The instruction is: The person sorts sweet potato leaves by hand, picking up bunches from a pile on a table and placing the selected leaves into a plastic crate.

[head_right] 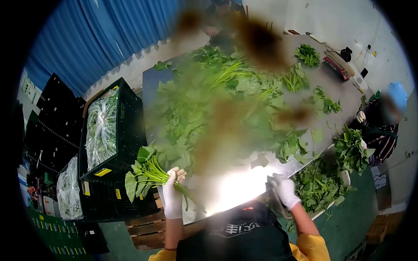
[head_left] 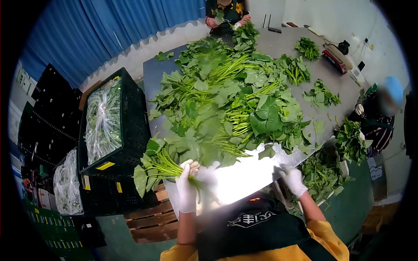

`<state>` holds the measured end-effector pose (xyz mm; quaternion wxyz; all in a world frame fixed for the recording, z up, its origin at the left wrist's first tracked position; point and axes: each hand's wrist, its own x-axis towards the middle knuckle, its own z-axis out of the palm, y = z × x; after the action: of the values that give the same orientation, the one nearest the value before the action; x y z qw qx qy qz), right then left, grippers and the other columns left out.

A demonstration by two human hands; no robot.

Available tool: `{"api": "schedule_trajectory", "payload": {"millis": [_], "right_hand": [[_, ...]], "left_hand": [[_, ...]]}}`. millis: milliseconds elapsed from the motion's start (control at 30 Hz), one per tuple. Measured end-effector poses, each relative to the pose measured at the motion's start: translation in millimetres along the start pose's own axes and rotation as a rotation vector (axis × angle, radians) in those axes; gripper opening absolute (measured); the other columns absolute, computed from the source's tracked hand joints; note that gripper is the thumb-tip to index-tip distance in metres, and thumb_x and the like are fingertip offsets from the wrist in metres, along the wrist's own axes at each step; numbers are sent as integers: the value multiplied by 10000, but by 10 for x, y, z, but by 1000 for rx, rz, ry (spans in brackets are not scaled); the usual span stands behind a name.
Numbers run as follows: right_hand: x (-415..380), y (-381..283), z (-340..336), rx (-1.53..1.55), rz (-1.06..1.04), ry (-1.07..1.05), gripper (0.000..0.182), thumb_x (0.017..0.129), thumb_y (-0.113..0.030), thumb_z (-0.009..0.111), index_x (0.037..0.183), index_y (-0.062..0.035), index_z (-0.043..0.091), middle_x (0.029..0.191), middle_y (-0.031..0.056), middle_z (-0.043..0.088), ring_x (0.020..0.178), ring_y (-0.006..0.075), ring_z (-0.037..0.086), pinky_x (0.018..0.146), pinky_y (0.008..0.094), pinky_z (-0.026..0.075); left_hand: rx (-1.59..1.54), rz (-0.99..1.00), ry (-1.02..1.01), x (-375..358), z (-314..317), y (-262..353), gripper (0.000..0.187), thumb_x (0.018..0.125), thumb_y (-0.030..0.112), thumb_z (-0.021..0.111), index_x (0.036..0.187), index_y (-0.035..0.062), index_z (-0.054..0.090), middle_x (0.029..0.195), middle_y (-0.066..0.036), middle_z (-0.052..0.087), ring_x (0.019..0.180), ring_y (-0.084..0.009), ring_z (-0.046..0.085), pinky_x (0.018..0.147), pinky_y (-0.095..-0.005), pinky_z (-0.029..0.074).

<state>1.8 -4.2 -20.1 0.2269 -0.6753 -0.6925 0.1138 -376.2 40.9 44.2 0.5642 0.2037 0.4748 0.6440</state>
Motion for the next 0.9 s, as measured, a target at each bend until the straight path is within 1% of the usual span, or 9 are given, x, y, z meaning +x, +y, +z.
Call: {"api": "schedule_trajectory", "payload": {"millis": [33, 100, 233, 467, 533, 567, 600, 667, 900], "right_hand": [[235, -315, 76, -42, -57, -86, 139, 822, -198, 588, 884, -88, 648, 816, 144, 629, 759, 340, 610, 677, 418, 484], [563, -488, 586, -1, -179, -93, 309, 785, -185, 640, 1059, -48, 604, 908, 151, 631, 826, 342, 610, 735, 423, 486], [983, -895, 1142, -307, -141, -284, 288, 720, -240, 691, 908, -40, 603, 800, 160, 633, 737, 310, 632, 676, 413, 482], [1012, -1530, 525, -545, -377, -326, 168, 795, -219, 587, 729, -66, 613, 682, 100, 623, 612, 275, 628, 580, 394, 469], [1030, -1711, 203, -244, -327, -260, 220, 845, -224, 583, 739, -35, 625, 715, 100, 642, 626, 248, 617, 610, 341, 471], [1046, -1457, 290, 100, -387, -223, 263, 895, -241, 573, 798, -5, 640, 744, 76, 656, 658, 201, 605, 642, 296, 462], [1135, -1348, 328, 743, -99, -404, 249, 916, -227, 564, 838, -8, 654, 753, 50, 653, 685, 162, 595, 673, 281, 460], [1059, -1218, -71, 997, 135, -502, 231, 929, -224, 556, 898, -17, 653, 791, 22, 650, 744, 132, 600, 704, 276, 462], [96, 824, -303, 1352, 480, 169, 466, 958, -410, 488, 1210, -19, 519, 1080, 106, 608, 859, 150, 574, 663, 243, 466]], "left_hand": [[-7, -10, -23, -11, -7, -23, 274, 947, 202, 527, 1129, -2, 537, 1009, -109, 615, 936, -178, 591, 839, -277, 467], [-2, -42, -4, -85, 21, 9, 255, 944, 179, 517, 1127, 2, 539, 1004, -100, 616, 917, -163, 591, 833, -264, 466], [29, 24, 28, -164, -79, 71, 252, 939, 185, 527, 1116, 7, 543, 997, -92, 618, 909, -155, 589, 829, -262, 464], [-25, 75, 113, -227, -439, 21, 226, 923, 174, 557, 1079, 10, 563, 965, -82, 625, 887, -150, 589, 820, -272, 465], [-46, 80, 170, -232, -421, 33, 219, 941, 134, 515, 1065, -41, 559, 910, -86, 625, 785, -114, 557, 767, -242, 452], [-48, 83, 170, -222, -424, 30, 219, 941, 134, 515, 1065, -41, 559, 910, -86, 625, 785, -114, 557, 767, -242, 452], [-69, 74, 170, -209, -420, 16, 219, 942, 132, 511, 1066, -42, 559, 909, -86, 626, 788, -115, 563, 764, -243, 454], [-87, 64, 160, -193, -395, 30, 219, 943, 130, 507, 1067, -44, 559, 908, -86, 627, 790, -115, 569, 761, -244, 457], [-39, 66, 145, -96, -472, 35, 196, 915, 133, 550, 1062, 4, 568, 931, -85, 634, 864, -164, 609, 783, -265, 477]]}}
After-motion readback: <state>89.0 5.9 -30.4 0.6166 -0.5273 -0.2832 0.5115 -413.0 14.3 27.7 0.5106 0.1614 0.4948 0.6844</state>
